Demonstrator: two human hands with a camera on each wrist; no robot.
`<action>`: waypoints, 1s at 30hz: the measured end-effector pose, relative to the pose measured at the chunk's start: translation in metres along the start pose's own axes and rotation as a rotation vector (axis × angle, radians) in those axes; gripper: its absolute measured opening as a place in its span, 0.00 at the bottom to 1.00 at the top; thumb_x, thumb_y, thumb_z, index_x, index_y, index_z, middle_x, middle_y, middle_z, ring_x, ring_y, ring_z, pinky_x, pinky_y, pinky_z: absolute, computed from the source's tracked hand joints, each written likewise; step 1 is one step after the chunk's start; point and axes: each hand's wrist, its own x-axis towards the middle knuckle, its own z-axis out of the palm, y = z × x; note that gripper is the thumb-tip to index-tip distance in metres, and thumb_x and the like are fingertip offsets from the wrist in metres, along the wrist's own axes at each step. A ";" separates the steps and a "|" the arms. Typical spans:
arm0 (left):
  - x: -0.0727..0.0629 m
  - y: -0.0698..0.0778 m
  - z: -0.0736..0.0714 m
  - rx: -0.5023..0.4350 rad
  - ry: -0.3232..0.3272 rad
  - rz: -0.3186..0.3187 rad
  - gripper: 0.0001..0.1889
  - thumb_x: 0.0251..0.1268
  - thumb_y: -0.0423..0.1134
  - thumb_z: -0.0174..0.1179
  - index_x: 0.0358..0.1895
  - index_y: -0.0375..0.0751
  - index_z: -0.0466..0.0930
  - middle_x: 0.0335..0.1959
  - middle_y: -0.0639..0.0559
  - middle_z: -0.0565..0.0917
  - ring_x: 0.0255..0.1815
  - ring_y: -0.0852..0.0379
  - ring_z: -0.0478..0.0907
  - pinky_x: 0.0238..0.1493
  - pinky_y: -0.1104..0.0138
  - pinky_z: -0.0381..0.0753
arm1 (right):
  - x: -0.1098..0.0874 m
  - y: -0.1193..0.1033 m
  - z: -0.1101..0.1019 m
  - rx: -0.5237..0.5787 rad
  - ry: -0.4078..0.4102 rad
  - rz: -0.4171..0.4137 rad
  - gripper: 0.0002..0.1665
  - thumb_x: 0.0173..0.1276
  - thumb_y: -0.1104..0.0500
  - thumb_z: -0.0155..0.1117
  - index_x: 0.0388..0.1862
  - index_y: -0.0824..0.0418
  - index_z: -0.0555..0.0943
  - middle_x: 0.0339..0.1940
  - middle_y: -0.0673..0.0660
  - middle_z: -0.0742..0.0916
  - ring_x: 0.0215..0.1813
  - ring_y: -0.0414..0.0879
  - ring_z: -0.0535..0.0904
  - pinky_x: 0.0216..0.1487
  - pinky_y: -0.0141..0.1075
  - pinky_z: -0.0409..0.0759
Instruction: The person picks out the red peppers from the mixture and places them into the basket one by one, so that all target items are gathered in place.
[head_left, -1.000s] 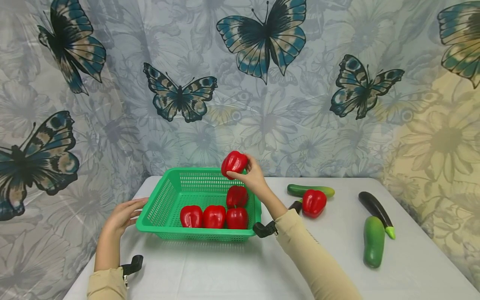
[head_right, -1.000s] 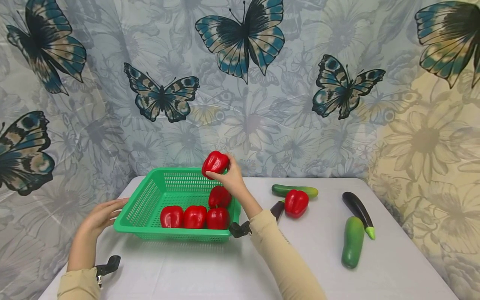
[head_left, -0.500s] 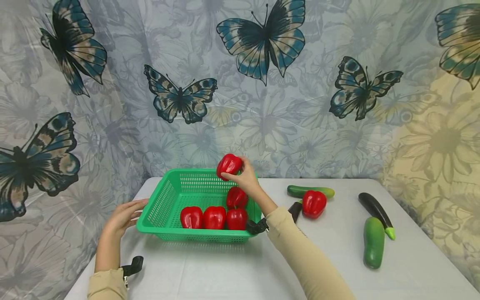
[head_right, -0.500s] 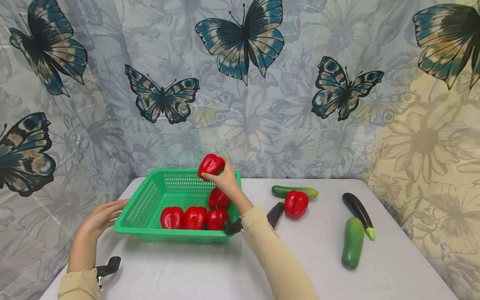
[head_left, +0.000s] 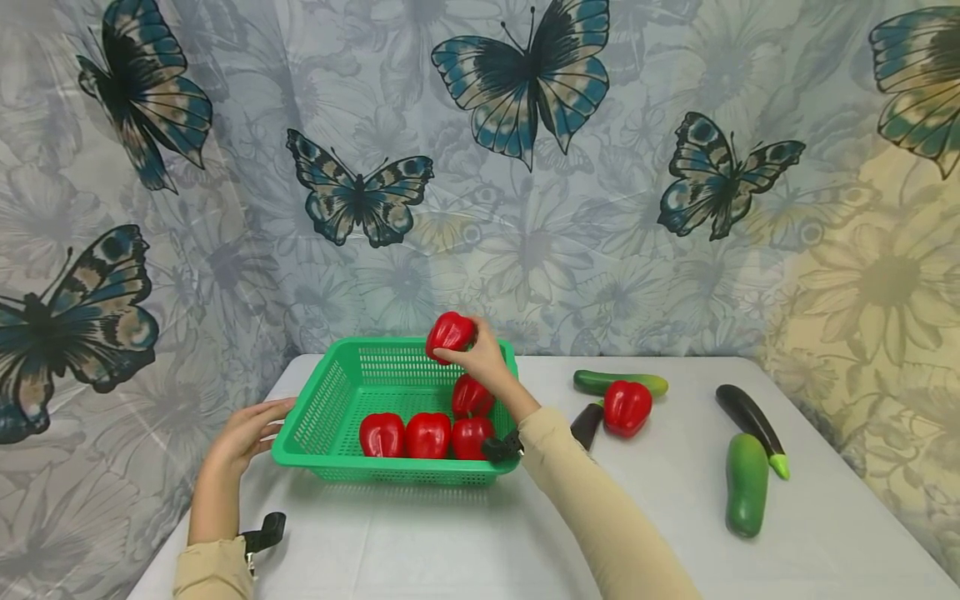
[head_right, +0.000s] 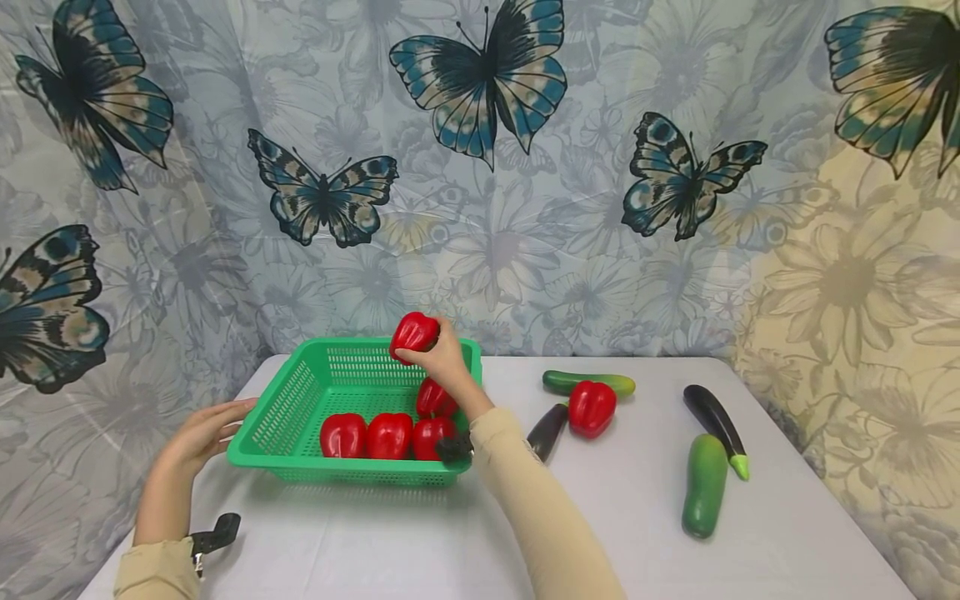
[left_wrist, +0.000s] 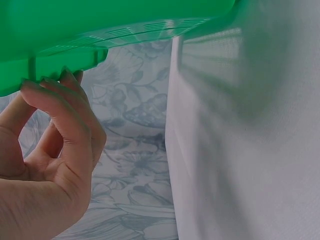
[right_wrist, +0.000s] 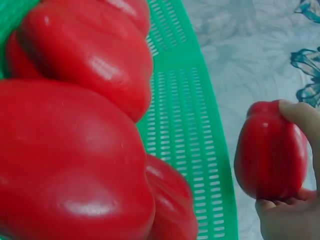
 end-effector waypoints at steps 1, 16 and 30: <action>0.000 0.000 0.000 -0.005 0.000 0.000 0.31 0.65 0.60 0.60 0.65 0.46 0.75 0.52 0.66 0.74 0.44 0.70 0.77 0.49 0.67 0.82 | 0.001 0.000 0.001 -0.013 -0.006 0.002 0.52 0.59 0.52 0.74 0.75 0.63 0.57 0.68 0.63 0.74 0.67 0.57 0.72 0.63 0.49 0.78; 0.002 -0.001 -0.002 0.013 -0.005 -0.013 0.35 0.66 0.61 0.59 0.68 0.42 0.71 0.55 0.64 0.74 0.45 0.70 0.76 0.50 0.67 0.81 | 0.003 0.003 0.011 -0.107 -0.133 0.048 0.47 0.60 0.52 0.73 0.72 0.64 0.60 0.64 0.63 0.76 0.63 0.58 0.75 0.58 0.48 0.81; 0.004 -0.002 -0.001 0.014 0.008 -0.031 0.34 0.64 0.61 0.60 0.67 0.43 0.73 0.54 0.65 0.75 0.49 0.65 0.75 0.50 0.66 0.80 | 0.004 0.014 0.018 -0.154 -0.310 0.046 0.50 0.58 0.48 0.74 0.73 0.65 0.60 0.63 0.63 0.77 0.62 0.55 0.76 0.58 0.45 0.81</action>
